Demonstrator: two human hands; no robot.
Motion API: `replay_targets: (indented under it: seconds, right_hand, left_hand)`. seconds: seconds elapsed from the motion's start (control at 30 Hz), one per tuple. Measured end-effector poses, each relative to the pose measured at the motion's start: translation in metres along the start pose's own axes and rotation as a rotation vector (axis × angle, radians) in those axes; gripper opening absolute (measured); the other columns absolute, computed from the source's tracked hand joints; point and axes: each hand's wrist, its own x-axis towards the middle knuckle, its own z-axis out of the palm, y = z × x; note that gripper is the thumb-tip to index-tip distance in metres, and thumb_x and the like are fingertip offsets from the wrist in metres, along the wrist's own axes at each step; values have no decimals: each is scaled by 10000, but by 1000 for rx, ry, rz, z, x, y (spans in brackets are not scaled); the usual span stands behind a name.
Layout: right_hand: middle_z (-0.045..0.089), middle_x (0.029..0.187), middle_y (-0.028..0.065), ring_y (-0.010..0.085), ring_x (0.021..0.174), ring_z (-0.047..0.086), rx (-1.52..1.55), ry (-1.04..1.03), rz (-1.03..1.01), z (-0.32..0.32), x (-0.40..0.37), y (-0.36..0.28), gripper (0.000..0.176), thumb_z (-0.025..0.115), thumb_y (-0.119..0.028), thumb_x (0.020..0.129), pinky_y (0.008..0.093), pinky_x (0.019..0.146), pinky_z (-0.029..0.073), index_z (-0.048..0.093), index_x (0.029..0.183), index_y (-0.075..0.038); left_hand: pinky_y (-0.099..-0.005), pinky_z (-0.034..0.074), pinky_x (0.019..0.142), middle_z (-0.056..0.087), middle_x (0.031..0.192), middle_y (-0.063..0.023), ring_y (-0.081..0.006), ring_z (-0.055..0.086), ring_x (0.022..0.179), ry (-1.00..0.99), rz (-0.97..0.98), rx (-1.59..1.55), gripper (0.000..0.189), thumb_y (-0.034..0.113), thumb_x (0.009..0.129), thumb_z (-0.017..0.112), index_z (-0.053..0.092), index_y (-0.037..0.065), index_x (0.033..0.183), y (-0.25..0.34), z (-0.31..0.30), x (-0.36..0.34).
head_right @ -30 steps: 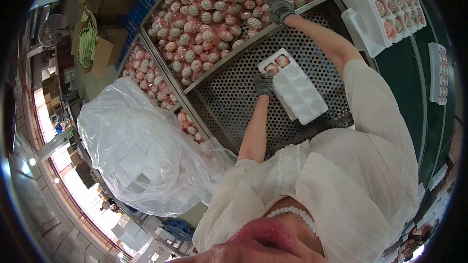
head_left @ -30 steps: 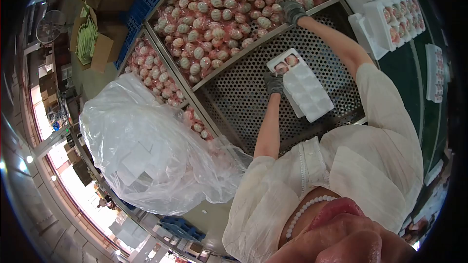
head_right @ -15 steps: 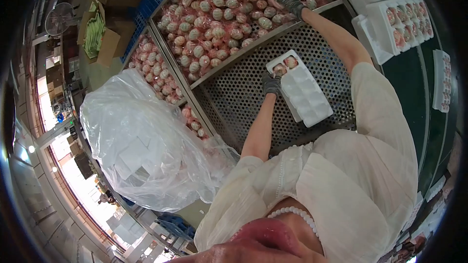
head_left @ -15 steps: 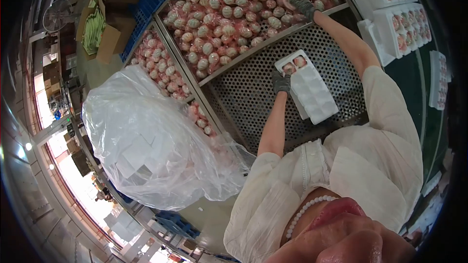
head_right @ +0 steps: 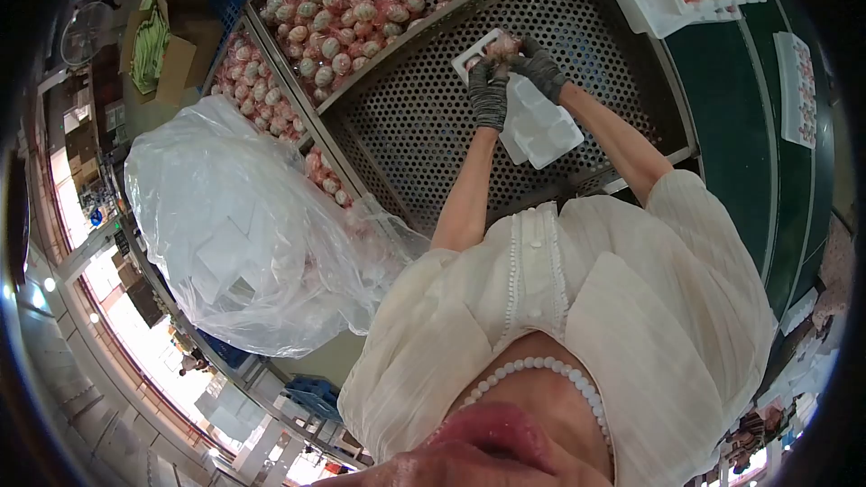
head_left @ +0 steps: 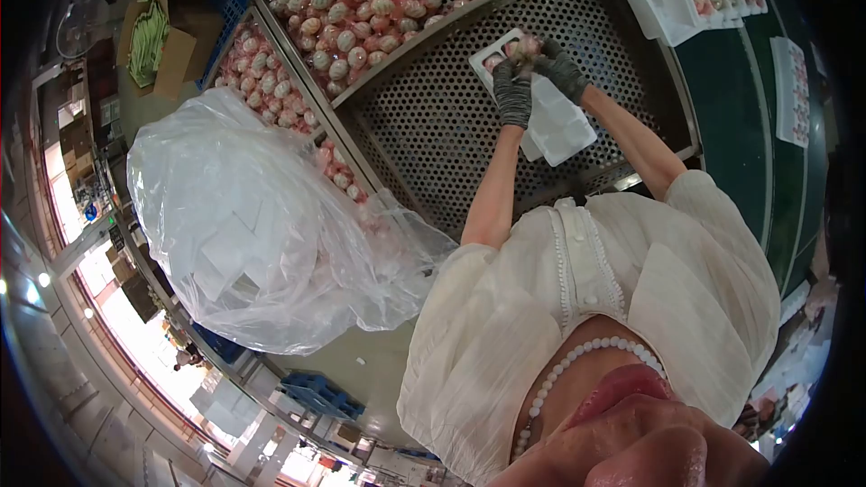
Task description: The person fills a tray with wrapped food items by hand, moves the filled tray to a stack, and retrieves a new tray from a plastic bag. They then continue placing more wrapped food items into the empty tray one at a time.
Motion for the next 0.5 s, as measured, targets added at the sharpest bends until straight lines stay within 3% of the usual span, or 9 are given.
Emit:
replay_targets:
  seconds: [0.03, 0.1, 0.17, 0.2, 0.23, 0.3, 0.4, 0.47, 0.5]
  right_hand:
    - [459, 963, 57, 139, 873, 463, 5, 5, -4, 0, -8, -10, 429, 600, -169, 704, 255, 723, 423, 394, 1057, -40]
    - [453, 968, 57, 136, 882, 463, 42, -58, 189, -4, -23, -29, 426, 601, -172, 702, 251, 725, 430, 397, 1051, -37]
    - [440, 1038, 74, 142, 893, 475, -75, -106, 145, -16, -26, -20, 565, 600, -243, 707, 267, 729, 442, 323, 1150, -29]
    - [452, 1021, 67, 134, 870, 481, -42, -94, 134, -20, -27, -16, 567, 606, -252, 701, 259, 711, 443, 331, 1149, -39]
    - [465, 1003, 60, 126, 847, 487, -9, -83, 123, -20, -28, -18, 569, 611, -261, 696, 250, 692, 444, 340, 1148, -48]
    - [474, 980, 59, 118, 812, 488, -101, -130, 189, -21, -30, -29, 547, 620, -263, 687, 240, 666, 438, 366, 1123, -53]
    - [481, 951, 61, 126, 776, 485, -322, -155, 237, -17, -32, -30, 466, 618, -267, 685, 250, 632, 430, 424, 1055, -59]
    - [479, 946, 64, 143, 775, 482, -454, -135, 211, -10, -29, -26, 410, 607, -269, 691, 271, 625, 428, 456, 1011, -61]
    - [479, 937, 83, 175, 771, 489, -674, -35, 61, -5, -29, -20, 415, 611, -257, 679, 291, 635, 426, 457, 1009, -57]
  left_hand:
    - [-282, 423, 673, 493, 913, -88, -148, 484, 770, -5, -112, -132, 236, 44, 745, 511, 466, -10, 970, -12, -2, -4]
    - [-245, 432, 623, 519, 836, -58, -130, 490, 705, -10, -48, -86, 175, 40, 744, 509, 493, -13, 910, -2, -4, -7]
    - [-286, 421, 652, 534, 823, -77, -163, 502, 692, -128, 45, 242, 149, 50, 726, 515, 504, 2, 867, 24, -9, -11]
    - [-284, 422, 639, 529, 771, -58, -151, 499, 660, -154, -122, -30, 139, 54, 728, 517, 488, 12, 858, -14, -6, -7]
    - [-284, 422, 639, 529, 771, -58, -151, 499, 660, -155, -119, -29, 139, 54, 728, 517, 488, 12, 858, -7, -6, -7]
    - [-291, 417, 627, 513, 741, -55, -142, 492, 655, -128, -378, -318, 144, 59, 726, 526, 465, 16, 849, 12, -6, -10]
    - [-289, 413, 621, 500, 737, -55, -147, 492, 648, -154, -425, -288, 142, 71, 731, 523, 446, 18, 838, 9, -8, -11]
    - [-273, 419, 614, 511, 758, -54, -140, 493, 657, -27, -312, -142, 126, 49, 735, 507, 464, 9, 846, -6, 0, -8]
    - [-257, 425, 608, 522, 779, -53, -132, 494, 667, 96, -200, 6, 119, 28, 739, 491, 481, 1, 854, -15, 4, -7]
